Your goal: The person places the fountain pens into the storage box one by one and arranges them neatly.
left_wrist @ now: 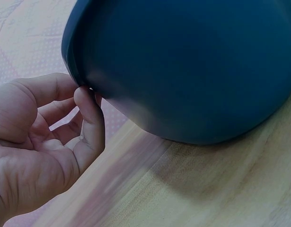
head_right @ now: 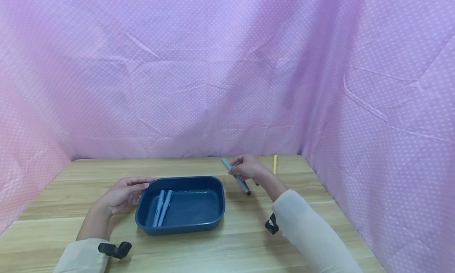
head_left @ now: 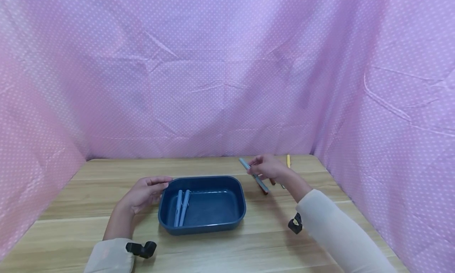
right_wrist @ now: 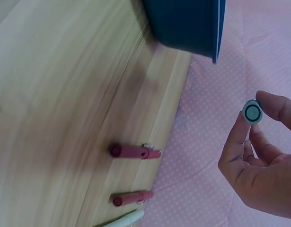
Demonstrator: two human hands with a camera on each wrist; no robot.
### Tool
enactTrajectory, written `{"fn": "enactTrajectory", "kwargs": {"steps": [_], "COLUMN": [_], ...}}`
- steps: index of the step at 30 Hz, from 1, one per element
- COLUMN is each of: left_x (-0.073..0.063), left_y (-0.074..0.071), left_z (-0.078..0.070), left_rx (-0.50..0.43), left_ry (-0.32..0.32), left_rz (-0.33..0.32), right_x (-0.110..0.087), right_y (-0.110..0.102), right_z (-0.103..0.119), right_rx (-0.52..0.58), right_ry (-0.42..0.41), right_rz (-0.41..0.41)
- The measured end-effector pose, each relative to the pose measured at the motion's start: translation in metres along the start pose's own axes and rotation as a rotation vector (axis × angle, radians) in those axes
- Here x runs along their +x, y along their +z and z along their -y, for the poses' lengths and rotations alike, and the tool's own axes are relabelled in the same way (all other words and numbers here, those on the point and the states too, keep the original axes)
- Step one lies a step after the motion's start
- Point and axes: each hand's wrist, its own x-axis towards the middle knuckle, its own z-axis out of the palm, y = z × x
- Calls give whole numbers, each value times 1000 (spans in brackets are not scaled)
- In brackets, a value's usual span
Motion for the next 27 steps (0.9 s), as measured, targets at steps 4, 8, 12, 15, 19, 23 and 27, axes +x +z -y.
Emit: {"fn": "enactTrajectory", "kwargs": {"steps": [4,8,12,15,19,23,27], "left_x": [0,0,0,0,1,1,2], "left_y": [0,0,0,-1,-2,-3,-4], "left_z": [0,0,-1,-2,-2,-2,-1], "left_rx": [-4,-1,0,1,1,0,-6], "left_ry": [-1,-3,-4,-6,-12,-11,-7], "left_rz": [1,2,1,-3,-1,6,14], "right_x": [1,3,5,7,9,10,10], "right_y": [7,14,21,27,34,38,44], "right_z": [8,13,17,19,20,22,27], "right_rx": [8,30,48,57,65,66,73], "right_ry": [4,-1,-20,-29,-35,-50,-44], "right_rz": [-12,1,25,28,27,35,38]}}
